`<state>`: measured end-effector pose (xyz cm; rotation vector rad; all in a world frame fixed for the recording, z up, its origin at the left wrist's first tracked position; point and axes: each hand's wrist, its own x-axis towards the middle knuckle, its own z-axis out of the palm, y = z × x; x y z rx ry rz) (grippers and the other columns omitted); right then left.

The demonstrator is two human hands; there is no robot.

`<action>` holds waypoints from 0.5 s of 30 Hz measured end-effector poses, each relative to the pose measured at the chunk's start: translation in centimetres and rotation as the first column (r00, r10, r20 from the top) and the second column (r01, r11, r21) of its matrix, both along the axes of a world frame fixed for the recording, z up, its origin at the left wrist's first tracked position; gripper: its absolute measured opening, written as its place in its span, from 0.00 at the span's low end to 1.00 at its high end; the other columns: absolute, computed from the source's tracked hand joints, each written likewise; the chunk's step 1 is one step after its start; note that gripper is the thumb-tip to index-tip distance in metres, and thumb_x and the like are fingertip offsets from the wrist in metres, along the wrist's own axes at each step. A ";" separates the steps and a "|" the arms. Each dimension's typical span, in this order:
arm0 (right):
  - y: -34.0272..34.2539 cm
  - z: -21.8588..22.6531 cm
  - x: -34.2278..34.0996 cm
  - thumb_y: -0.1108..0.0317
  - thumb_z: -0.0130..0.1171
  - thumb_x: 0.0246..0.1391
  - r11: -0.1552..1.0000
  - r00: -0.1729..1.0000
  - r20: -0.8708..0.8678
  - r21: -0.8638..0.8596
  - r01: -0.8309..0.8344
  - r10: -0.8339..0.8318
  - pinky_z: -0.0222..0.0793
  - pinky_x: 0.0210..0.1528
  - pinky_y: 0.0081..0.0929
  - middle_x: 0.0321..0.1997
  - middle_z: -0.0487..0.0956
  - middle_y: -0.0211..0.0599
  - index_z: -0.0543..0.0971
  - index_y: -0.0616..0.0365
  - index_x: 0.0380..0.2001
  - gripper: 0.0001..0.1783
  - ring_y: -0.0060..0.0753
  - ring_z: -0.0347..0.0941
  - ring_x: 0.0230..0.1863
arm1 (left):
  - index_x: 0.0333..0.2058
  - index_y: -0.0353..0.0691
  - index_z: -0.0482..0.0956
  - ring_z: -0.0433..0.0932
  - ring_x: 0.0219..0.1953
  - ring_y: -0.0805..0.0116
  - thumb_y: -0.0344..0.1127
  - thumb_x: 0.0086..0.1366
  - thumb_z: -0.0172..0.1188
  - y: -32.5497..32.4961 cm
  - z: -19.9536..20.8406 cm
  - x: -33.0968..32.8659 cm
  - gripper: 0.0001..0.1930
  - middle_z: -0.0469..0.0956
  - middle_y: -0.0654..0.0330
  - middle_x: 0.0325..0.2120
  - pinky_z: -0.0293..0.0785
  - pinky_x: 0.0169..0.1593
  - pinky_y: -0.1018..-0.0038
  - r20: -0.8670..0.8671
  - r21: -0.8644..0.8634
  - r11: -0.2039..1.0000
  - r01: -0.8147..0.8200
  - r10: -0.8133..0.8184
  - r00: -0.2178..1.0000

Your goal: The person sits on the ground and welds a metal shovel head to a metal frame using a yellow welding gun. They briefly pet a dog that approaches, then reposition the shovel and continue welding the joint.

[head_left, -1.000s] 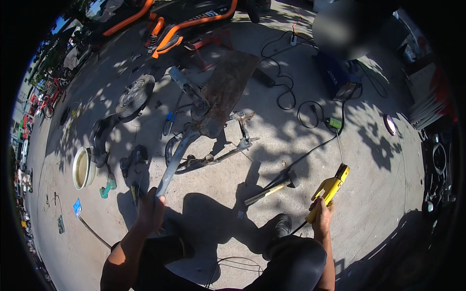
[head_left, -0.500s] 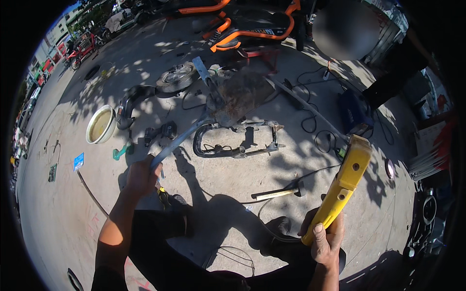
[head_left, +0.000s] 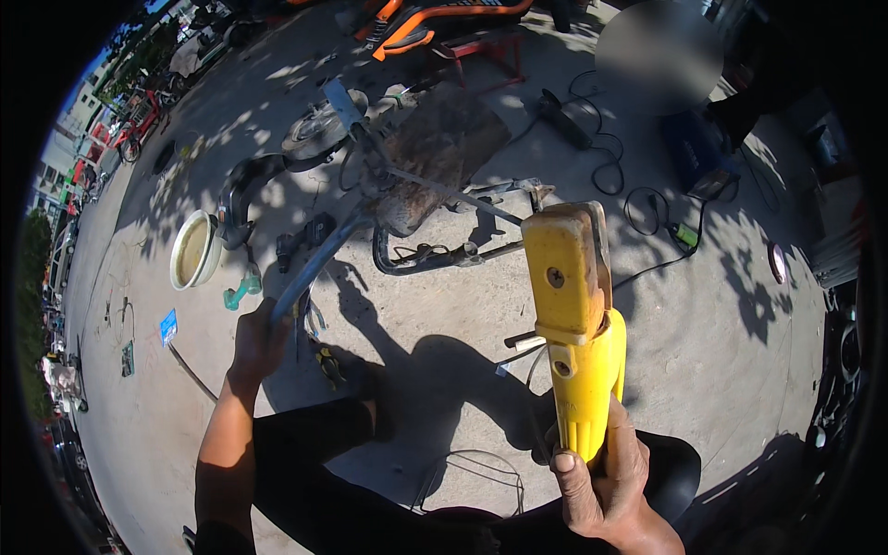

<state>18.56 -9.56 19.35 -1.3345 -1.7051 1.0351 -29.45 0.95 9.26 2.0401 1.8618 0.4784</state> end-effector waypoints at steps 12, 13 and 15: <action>0.5 -0.3 0.9 0.74 0.63 0.62 0.997 0.993 0.120 0.081 -0.015 0.005 0.72 0.30 0.23 0.34 0.81 0.42 0.64 0.75 0.67 0.34 0.23 0.74 0.26 | 0.33 0.35 0.73 0.77 0.21 0.42 0.42 0.70 0.57 1.6 0.1 1.2 0.14 0.73 0.47 0.16 0.69 0.25 0.57 -0.059 0.057 0.998 0.040 -0.037 0.998; 0.8 -0.7 0.6 0.71 0.63 0.62 0.999 0.995 0.097 0.045 -0.004 -0.001 0.74 0.32 0.22 0.34 0.82 0.44 0.64 0.77 0.65 0.34 0.26 0.78 0.27 | 0.33 0.35 0.73 0.77 0.21 0.41 0.42 0.70 0.57 1.7 0.3 1.6 0.14 0.73 0.47 0.16 0.69 0.25 0.57 -0.061 0.047 0.998 0.030 -0.027 0.998; 1.3 -0.2 0.5 0.70 0.64 0.63 1.000 0.997 0.080 -0.013 -0.001 0.002 0.77 0.34 0.21 0.34 0.83 0.46 0.64 0.79 0.64 0.34 0.28 0.82 0.28 | 0.34 0.36 0.74 0.78 0.22 0.41 0.42 0.69 0.58 1.8 0.1 1.6 0.13 0.74 0.46 0.17 0.70 0.26 0.56 -0.123 0.054 0.997 0.051 -0.044 0.991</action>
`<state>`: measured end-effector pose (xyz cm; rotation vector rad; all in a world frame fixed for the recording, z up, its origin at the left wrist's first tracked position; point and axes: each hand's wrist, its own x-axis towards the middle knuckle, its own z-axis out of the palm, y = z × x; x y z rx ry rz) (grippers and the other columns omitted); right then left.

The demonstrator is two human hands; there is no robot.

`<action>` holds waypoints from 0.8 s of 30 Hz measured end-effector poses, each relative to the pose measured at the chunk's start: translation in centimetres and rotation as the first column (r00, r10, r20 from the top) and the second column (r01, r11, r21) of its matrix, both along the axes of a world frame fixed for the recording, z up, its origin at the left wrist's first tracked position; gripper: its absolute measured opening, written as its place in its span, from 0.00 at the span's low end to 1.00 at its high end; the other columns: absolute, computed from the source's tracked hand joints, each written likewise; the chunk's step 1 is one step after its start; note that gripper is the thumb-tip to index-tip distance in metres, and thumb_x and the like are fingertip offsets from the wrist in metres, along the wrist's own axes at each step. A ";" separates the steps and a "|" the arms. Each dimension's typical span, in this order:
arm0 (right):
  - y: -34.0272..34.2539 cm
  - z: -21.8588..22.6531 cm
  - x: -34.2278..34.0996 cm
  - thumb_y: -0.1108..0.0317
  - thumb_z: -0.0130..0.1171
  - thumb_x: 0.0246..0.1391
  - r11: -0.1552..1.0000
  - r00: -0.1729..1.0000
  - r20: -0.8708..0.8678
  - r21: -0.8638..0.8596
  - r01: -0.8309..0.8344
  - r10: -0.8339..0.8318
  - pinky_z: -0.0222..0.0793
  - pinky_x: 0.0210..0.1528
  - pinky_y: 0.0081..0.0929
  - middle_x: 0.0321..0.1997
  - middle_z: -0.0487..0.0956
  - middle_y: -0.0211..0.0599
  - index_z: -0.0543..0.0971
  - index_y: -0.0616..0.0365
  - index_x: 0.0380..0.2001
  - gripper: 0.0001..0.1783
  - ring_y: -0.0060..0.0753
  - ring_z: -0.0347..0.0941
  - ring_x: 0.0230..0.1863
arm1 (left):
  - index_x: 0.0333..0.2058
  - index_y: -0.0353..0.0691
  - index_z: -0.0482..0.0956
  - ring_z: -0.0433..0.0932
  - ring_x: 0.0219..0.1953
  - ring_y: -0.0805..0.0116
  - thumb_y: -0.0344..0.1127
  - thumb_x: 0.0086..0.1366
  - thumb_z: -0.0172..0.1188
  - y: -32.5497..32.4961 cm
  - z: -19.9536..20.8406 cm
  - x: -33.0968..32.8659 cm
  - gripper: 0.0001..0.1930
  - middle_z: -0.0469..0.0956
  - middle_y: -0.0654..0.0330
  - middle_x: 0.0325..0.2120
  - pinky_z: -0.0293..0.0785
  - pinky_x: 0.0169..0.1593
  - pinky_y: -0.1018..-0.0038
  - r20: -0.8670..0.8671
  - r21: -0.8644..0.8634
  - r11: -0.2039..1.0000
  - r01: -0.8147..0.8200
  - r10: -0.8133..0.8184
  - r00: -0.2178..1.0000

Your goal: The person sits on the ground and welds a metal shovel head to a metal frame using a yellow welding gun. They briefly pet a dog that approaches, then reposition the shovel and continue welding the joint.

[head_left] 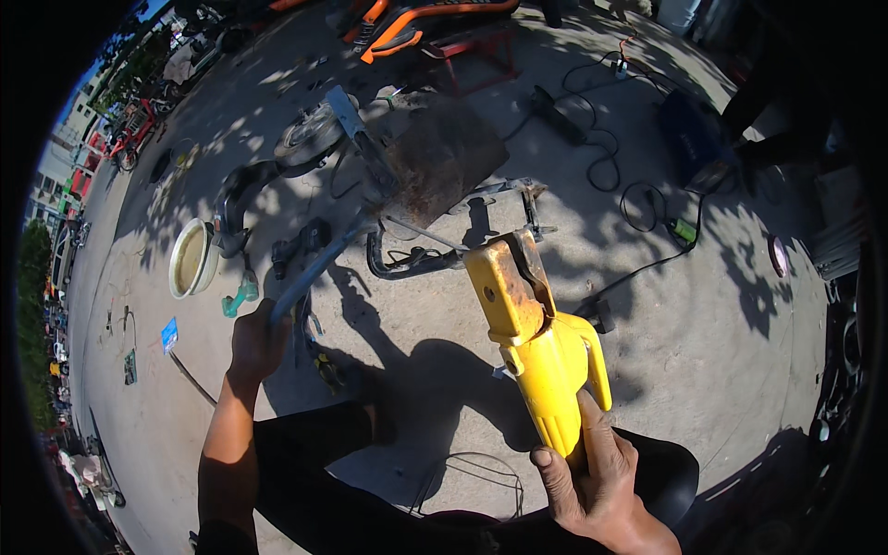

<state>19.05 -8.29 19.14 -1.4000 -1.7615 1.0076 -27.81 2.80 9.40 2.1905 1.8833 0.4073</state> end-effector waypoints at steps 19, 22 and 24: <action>0.9 -2.5 -1.0 0.67 0.63 0.65 0.986 0.990 -0.046 -0.108 0.129 -0.134 0.77 0.35 0.28 0.34 0.83 0.50 0.67 0.79 0.62 0.30 0.36 0.83 0.31 | 0.38 0.40 0.78 0.82 0.27 0.40 0.46 0.68 0.63 0.0 0.0 2.0 0.14 0.80 0.46 0.23 0.77 0.31 0.51 -0.179 -0.057 0.997 -0.049 0.038 0.983; 1.0 -2.4 -1.3 0.67 0.63 0.66 0.985 0.986 -0.083 -0.108 0.136 -0.145 0.78 0.35 0.28 0.33 0.84 0.52 0.67 0.78 0.62 0.30 0.36 0.84 0.32 | 0.38 0.40 0.78 0.82 0.27 0.41 0.45 0.68 0.63 -0.1 0.1 2.1 0.14 0.81 0.46 0.23 0.77 0.31 0.51 -0.199 -0.030 0.999 -0.025 0.019 0.980; 1.1 -2.2 -1.2 0.67 0.63 0.66 0.985 0.988 -0.063 -0.110 0.130 -0.138 0.78 0.35 0.28 0.33 0.84 0.52 0.67 0.78 0.62 0.30 0.35 0.84 0.32 | 0.38 0.40 0.77 0.82 0.27 0.41 0.45 0.68 0.63 0.0 0.4 2.3 0.14 0.80 0.46 0.23 0.77 0.31 0.51 -0.222 -0.040 0.999 -0.028 0.018 0.975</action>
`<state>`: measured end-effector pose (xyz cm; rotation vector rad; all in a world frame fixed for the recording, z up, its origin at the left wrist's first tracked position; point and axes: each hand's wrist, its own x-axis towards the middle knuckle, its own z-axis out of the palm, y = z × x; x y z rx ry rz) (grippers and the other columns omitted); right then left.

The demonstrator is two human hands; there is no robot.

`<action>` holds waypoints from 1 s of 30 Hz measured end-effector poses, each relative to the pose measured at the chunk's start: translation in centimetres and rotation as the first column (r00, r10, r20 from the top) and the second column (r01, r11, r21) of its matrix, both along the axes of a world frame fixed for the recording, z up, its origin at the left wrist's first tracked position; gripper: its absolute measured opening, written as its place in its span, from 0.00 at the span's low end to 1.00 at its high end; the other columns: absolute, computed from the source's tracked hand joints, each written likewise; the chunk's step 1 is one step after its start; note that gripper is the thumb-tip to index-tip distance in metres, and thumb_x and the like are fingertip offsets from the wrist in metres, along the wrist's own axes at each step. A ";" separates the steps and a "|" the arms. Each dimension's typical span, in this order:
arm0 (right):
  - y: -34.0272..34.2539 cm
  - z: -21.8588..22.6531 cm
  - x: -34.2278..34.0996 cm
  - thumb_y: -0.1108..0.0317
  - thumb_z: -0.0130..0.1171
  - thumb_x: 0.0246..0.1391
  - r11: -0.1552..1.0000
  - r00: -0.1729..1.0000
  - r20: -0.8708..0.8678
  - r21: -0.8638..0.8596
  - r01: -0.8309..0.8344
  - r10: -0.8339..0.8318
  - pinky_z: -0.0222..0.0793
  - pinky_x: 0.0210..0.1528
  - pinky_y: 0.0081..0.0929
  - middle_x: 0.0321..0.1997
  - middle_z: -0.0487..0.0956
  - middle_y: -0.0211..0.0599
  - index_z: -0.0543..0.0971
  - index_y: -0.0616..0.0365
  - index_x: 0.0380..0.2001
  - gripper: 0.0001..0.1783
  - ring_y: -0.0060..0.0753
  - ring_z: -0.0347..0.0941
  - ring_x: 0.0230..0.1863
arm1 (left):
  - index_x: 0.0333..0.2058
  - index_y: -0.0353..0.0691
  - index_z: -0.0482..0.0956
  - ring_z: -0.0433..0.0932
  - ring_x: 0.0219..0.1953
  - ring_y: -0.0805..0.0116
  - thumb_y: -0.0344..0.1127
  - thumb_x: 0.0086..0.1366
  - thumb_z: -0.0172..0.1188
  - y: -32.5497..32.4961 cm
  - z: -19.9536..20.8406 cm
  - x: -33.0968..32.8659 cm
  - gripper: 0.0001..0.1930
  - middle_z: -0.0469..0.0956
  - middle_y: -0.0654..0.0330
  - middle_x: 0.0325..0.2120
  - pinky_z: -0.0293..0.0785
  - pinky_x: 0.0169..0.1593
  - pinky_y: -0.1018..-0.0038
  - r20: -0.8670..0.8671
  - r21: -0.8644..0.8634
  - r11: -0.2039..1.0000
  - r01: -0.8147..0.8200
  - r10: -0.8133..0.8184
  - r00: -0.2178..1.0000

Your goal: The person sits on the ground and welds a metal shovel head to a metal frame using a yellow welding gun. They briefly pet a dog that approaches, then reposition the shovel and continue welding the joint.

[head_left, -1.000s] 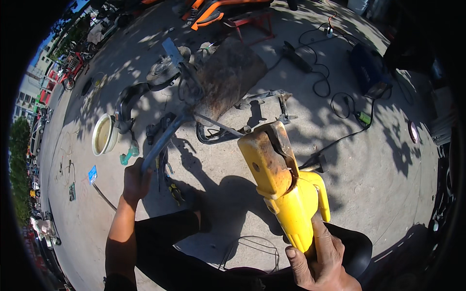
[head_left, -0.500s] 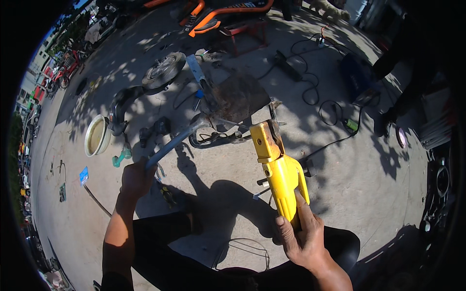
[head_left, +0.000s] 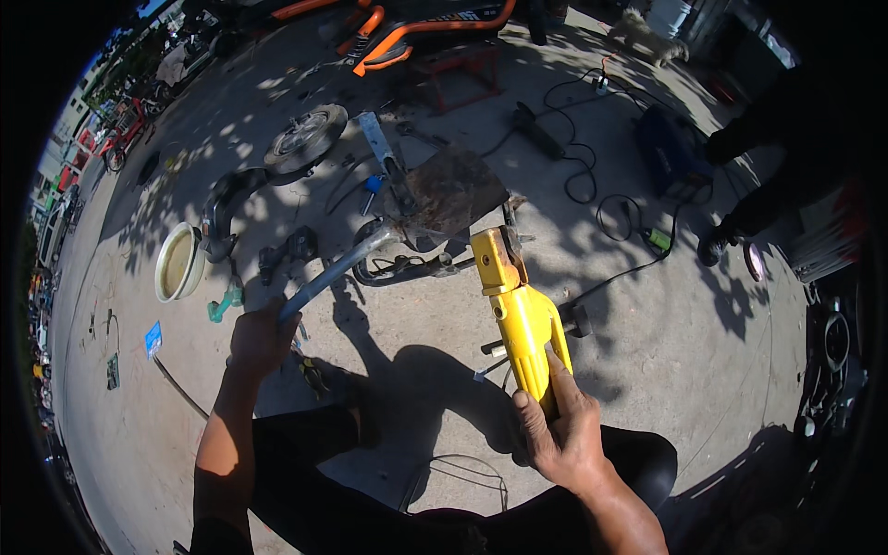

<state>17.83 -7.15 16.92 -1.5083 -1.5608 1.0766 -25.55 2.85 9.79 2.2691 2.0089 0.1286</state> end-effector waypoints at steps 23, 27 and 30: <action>-0.1 -0.3 0.1 0.68 0.63 0.65 1.000 1.000 0.019 -0.029 -0.001 0.002 0.76 0.32 0.26 0.29 0.83 0.48 0.67 0.77 0.62 0.30 0.33 0.83 0.28 | 0.43 0.38 0.78 0.82 0.28 0.41 0.48 0.69 0.62 0.1 -0.5 0.5 0.17 0.81 0.45 0.24 0.78 0.32 0.51 -0.024 -0.033 0.999 -0.012 0.012 1.000; -0.1 -1.0 0.1 0.68 0.63 0.66 0.996 0.998 -0.053 0.080 0.046 -0.042 0.76 0.31 0.26 0.29 0.83 0.47 0.67 0.77 0.62 0.29 0.31 0.83 0.28 | 0.42 0.39 0.78 0.82 0.27 0.41 0.48 0.69 0.62 0.3 -0.4 0.4 0.17 0.81 0.45 0.24 0.77 0.32 0.51 -0.024 -0.038 0.999 -0.009 0.008 1.000; -0.1 -0.7 0.1 0.68 0.63 0.66 1.000 1.000 -0.008 -0.019 0.005 -0.005 0.76 0.32 0.26 0.30 0.83 0.48 0.67 0.77 0.62 0.29 0.31 0.83 0.29 | 0.41 0.39 0.78 0.82 0.27 0.41 0.47 0.69 0.62 0.2 -0.5 0.3 0.16 0.81 0.46 0.24 0.77 0.32 0.51 -0.024 -0.020 1.000 -0.003 0.002 1.000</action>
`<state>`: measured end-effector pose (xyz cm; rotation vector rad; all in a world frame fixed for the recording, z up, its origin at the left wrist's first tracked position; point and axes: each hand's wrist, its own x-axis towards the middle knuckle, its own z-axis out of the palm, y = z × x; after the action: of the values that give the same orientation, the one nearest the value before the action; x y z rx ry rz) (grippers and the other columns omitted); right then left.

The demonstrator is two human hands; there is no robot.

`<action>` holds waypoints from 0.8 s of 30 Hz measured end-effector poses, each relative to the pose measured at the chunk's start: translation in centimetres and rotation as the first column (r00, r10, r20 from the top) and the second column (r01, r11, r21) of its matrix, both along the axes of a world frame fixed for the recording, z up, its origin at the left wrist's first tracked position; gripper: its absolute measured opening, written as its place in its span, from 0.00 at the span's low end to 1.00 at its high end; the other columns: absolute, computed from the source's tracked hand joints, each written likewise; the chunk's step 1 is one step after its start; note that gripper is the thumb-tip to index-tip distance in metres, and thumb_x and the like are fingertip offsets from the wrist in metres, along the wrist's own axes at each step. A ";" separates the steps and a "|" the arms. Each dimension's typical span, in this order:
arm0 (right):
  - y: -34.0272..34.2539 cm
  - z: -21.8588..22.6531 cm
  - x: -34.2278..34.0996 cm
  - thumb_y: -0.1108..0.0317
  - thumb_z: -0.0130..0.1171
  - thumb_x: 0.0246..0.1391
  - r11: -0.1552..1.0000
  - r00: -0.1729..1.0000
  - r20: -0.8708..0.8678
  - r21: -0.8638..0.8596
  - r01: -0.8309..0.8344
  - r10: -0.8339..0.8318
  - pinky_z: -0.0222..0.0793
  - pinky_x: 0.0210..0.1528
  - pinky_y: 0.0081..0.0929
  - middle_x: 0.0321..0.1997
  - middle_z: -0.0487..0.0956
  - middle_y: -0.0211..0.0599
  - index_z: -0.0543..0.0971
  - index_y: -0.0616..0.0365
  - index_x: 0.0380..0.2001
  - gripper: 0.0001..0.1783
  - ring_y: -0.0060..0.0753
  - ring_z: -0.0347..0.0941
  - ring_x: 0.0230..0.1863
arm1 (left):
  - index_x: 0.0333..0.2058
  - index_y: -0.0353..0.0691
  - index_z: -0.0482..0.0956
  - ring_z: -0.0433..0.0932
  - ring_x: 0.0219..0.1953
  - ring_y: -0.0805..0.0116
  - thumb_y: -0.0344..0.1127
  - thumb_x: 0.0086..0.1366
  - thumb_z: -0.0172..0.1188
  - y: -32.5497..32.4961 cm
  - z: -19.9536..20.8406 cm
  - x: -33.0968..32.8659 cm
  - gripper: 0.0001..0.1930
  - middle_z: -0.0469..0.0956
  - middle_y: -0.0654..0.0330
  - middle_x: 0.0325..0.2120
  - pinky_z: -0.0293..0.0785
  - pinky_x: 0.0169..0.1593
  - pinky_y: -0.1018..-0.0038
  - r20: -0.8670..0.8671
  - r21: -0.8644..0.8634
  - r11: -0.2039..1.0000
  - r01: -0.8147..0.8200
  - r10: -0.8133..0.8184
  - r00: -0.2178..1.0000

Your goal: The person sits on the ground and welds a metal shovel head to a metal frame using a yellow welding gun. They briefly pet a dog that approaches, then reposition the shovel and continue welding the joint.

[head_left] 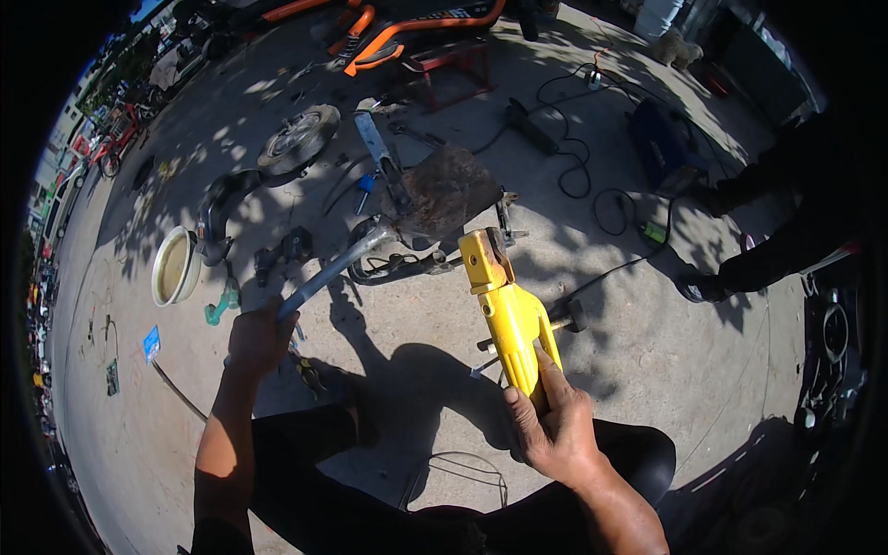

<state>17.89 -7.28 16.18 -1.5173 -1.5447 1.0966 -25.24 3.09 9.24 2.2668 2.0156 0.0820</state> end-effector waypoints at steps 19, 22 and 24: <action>0.2 -0.2 0.3 0.67 0.64 0.65 0.995 0.997 -0.060 0.081 0.054 -0.049 0.75 0.29 0.24 0.28 0.82 0.48 0.67 0.81 0.61 0.30 0.28 0.81 0.25 | 0.41 0.38 0.78 0.82 0.27 0.41 0.48 0.69 0.62 0.1 0.4 0.5 0.17 0.81 0.46 0.22 0.77 0.32 0.51 0.001 -0.029 0.999 -0.034 0.034 0.999; -0.2 -0.7 0.1 0.68 0.62 0.66 0.997 0.999 -0.020 0.062 0.037 -0.035 0.74 0.29 0.23 0.27 0.82 0.45 0.67 0.80 0.61 0.29 0.26 0.80 0.25 | 0.41 0.38 0.78 0.82 0.27 0.41 0.48 0.69 0.62 0.2 0.3 0.7 0.17 0.81 0.46 0.22 0.77 0.32 0.51 -0.007 -0.040 0.998 -0.044 0.043 0.999; -0.2 -0.7 0.1 0.68 0.62 0.66 0.999 0.999 -0.022 0.035 0.030 -0.029 0.72 0.28 0.22 0.26 0.82 0.43 0.67 0.79 0.61 0.29 0.25 0.79 0.24 | 0.41 0.38 0.78 0.82 0.27 0.41 0.48 0.69 0.62 0.0 0.1 0.6 0.17 0.81 0.46 0.22 0.77 0.32 0.52 -0.002 0.002 1.000 -0.026 0.026 1.000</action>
<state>18.04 -7.52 15.46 -1.4956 -1.5147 1.0602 -24.65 3.10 9.36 2.2435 2.0469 0.0834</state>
